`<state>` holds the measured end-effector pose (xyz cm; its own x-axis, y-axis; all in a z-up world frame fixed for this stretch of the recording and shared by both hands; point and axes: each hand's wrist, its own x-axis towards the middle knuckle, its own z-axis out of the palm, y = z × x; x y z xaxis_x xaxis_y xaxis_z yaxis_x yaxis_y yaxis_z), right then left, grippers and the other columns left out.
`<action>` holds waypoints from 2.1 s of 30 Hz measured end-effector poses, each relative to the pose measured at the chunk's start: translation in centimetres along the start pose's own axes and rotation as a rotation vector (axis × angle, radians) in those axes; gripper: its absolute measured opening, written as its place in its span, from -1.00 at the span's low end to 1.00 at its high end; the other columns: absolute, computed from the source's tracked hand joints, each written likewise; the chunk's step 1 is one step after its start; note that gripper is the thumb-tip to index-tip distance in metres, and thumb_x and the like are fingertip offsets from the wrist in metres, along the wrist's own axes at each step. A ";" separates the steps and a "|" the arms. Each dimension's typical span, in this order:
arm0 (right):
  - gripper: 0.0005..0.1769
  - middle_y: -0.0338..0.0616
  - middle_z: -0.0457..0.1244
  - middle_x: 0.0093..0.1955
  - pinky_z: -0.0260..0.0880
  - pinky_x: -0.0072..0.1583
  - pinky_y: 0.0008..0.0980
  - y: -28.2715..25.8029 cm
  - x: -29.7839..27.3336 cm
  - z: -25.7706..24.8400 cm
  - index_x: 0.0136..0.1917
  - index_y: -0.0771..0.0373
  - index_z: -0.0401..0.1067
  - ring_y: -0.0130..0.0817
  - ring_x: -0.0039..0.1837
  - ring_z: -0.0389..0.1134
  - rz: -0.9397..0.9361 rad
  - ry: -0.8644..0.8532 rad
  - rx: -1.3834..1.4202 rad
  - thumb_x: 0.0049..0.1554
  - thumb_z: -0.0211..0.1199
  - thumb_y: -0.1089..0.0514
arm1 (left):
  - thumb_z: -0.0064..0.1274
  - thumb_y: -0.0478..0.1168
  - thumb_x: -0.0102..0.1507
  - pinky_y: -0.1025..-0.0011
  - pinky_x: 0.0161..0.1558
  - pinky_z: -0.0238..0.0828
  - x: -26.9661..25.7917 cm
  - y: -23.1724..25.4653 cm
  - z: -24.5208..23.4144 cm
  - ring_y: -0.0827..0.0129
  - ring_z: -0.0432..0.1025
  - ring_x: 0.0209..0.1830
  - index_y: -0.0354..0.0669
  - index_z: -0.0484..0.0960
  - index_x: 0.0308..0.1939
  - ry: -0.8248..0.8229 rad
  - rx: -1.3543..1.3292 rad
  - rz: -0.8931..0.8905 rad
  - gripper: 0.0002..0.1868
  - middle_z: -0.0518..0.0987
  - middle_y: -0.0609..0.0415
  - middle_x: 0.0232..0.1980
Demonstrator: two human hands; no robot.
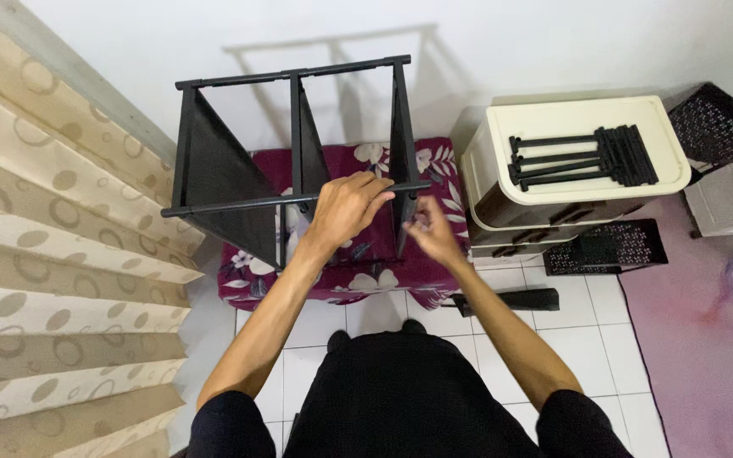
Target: The person assembles a small black fabric shelf by inserting black plastic rods into the frame. They repeatedly pick up rods from a nearby white container and insert them into the shelf's side slots, then adjust the fabric and frame to secure the structure.
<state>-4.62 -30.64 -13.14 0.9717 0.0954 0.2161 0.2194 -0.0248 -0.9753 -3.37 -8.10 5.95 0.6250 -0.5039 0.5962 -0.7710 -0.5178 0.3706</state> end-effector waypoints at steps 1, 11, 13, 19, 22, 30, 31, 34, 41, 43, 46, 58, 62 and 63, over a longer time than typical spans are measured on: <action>-0.59 -0.15 0.24 0.09 0.40 0.18 -0.32 -1.4 0.7 -1.3 0.27 0.23 0.22 -0.40 0.15 0.29 0.043 0.038 -0.033 0.21 0.22 0.10 | 0.16 -0.15 0.32 0.20 -0.25 0.45 0.0 -0.1 -0.2 0.07 0.52 -0.28 -0.25 0.70 -0.09 -0.002 0.004 0.011 -0.77 0.58 -0.01 -0.28; -0.43 -0.13 0.25 0.01 0.35 0.20 -0.20 -14.2 7.0 -3.0 0.42 0.16 0.33 -0.25 0.13 0.30 -0.061 -0.169 -0.350 0.42 -0.18 -0.23 | 0.15 -0.01 0.31 0.16 -0.30 0.44 0.0 -0.4 -0.8 0.02 0.53 -0.38 -0.23 0.68 -0.17 -0.054 0.079 -0.070 -0.68 0.61 -0.02 -0.33; -0.50 -0.11 0.22 -0.02 0.27 0.08 -0.23 -14.7 7.1 -2.2 0.39 0.18 0.39 -0.22 0.01 0.21 -0.033 -0.186 -0.378 0.42 -0.02 -0.19 | 0.14 -0.01 0.32 0.15 -0.31 0.44 -0.5 -0.2 -0.6 0.01 0.53 -0.38 -0.21 0.68 -0.18 -0.049 0.107 -0.056 -0.70 0.61 -0.02 -0.33; -0.59 -0.26 0.24 -0.03 0.31 0.20 -0.47 -13.7 7.7 -0.5 0.16 0.22 0.18 -0.47 0.05 0.33 -0.195 -0.073 -0.105 0.50 -0.11 -0.19 | 0.13 -0.03 0.31 0.16 -0.33 0.42 -0.2 0.4 0.4 0.04 0.53 -0.40 -0.18 0.68 -0.19 -0.035 0.095 -0.074 -0.73 0.59 0.00 -0.36; -0.48 -0.27 0.29 -0.11 0.22 0.00 -0.50 -13.0 8.3 -0.3 0.07 0.15 0.25 -0.51 -0.09 0.22 -0.048 0.073 -0.142 0.42 -0.26 -0.30 | 0.13 -0.02 0.32 0.16 -0.32 0.42 0.0 0.8 0.7 0.05 0.54 -0.38 -0.19 0.66 -0.21 -0.044 0.078 -0.092 -0.71 0.59 0.00 -0.36; -0.19 -0.30 0.23 -0.18 0.35 0.01 -0.44 -13.0 9.4 0.6 0.02 0.19 0.42 -0.46 -0.09 0.31 0.257 -0.104 0.342 0.27 -0.27 -0.54 | 0.04 -0.04 0.38 0.10 -0.39 0.42 0.0 -0.4 -0.6 -0.01 0.54 -0.37 -0.22 0.64 -0.18 -0.195 0.058 -0.057 -0.70 0.61 -0.05 -0.31; -0.15 -0.28 0.23 -0.20 0.36 0.02 -0.43 -13.2 9.2 0.7 -0.01 0.21 0.44 -0.44 -0.10 0.32 0.293 -0.168 0.383 0.25 -0.29 -0.56 | 0.04 -0.04 0.38 0.09 -0.41 0.41 0.0 -0.6 -0.7 -0.02 0.54 -0.39 -0.23 0.64 -0.17 -0.226 0.081 -0.048 -0.70 0.61 -0.06 -0.31; -0.11 -0.25 0.22 -0.28 0.39 0.01 -0.41 -13.7 9.6 0.8 -0.14 0.22 0.42 -0.41 -0.15 0.32 0.342 -0.240 0.428 0.25 -0.35 -0.58 | 0.02 -0.04 0.39 0.12 -0.45 0.40 0.0 -0.6 -0.7 -0.01 0.53 -0.43 -0.25 0.62 -0.15 -0.253 0.094 -0.041 -0.69 0.61 -0.06 -0.33; -0.15 -0.33 0.00 -0.42 0.16 -0.18 -0.48 -13.1 9.7 1.5 -0.28 0.22 0.30 -0.47 -0.32 0.11 0.374 -0.168 0.347 0.30 -0.33 -0.54 | 0.04 -0.03 0.38 0.15 -0.47 0.37 -0.2 -0.7 0.0 0.01 0.51 -0.47 -0.22 0.59 -0.26 -0.213 0.116 -0.004 -0.69 0.57 -0.06 -0.37; -0.18 -0.34 -0.01 -0.40 0.11 -0.18 -0.48 -12.9 9.7 1.8 -0.28 0.21 0.27 -0.49 -0.31 0.06 0.331 -0.165 0.341 0.31 -0.30 -0.53 | 0.06 -0.03 0.37 0.16 -0.50 0.36 -0.4 -0.8 0.1 0.02 0.50 -0.51 -0.24 0.60 -0.26 -0.199 0.103 -0.006 -0.68 0.57 -0.06 -0.40; -0.22 -0.35 -0.03 -0.40 0.05 -0.21 -0.49 -12.7 9.8 2.1 -0.30 0.19 0.22 -0.51 -0.32 0.02 0.332 -0.148 0.343 0.32 -0.28 -0.51 | 0.06 -0.04 0.38 0.17 -0.50 0.36 -0.3 -1.0 0.3 0.03 0.49 -0.51 -0.24 0.60 -0.29 -0.196 0.108 0.004 -0.68 0.57 -0.06 -0.40; -0.29 -0.37 0.04 -0.31 0.15 -0.18 -0.52 -12.7 9.2 1.8 -0.20 0.20 0.33 -0.54 -0.27 0.11 0.279 -0.168 0.218 0.36 -0.27 -0.40 | 0.05 -0.06 0.37 0.18 -0.42 0.41 0.2 0.7 -1.1 0.05 0.54 -0.39 -0.27 0.67 -0.14 -0.226 0.043 -0.004 -0.69 0.62 -0.05 -0.31; -0.62 -0.35 0.13 -0.13 0.24 -0.06 -0.54 -12.7 8.9 0.5 0.14 0.23 0.35 -0.58 -0.11 0.18 0.152 -0.026 0.146 0.35 0.05 -0.12 | 0.01 -0.13 0.44 0.18 -0.13 0.52 0.9 0.4 -3.2 0.00 0.55 -0.19 -0.34 0.63 0.00 -0.177 -0.098 -0.003 -0.71 0.61 -0.14 -0.15; -0.66 -0.35 0.15 -0.08 0.25 -0.03 -0.54 -12.8 9.2 0.1 0.22 0.24 0.33 -0.59 -0.06 0.19 0.071 0.021 0.060 0.34 0.14 -0.03 | 0.03 -0.12 0.41 0.16 -0.12 0.51 1.2 -0.2 -3.8 -0.02 0.55 -0.16 -0.34 0.64 0.00 -0.171 -0.066 -0.039 -0.70 0.61 -0.16 -0.13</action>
<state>1.52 -29.31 1.31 0.9864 0.0746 0.1465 0.1448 0.0285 -0.9891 -2.86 -5.98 9.29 0.6618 -0.5973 0.4531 -0.7487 -0.4952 0.4407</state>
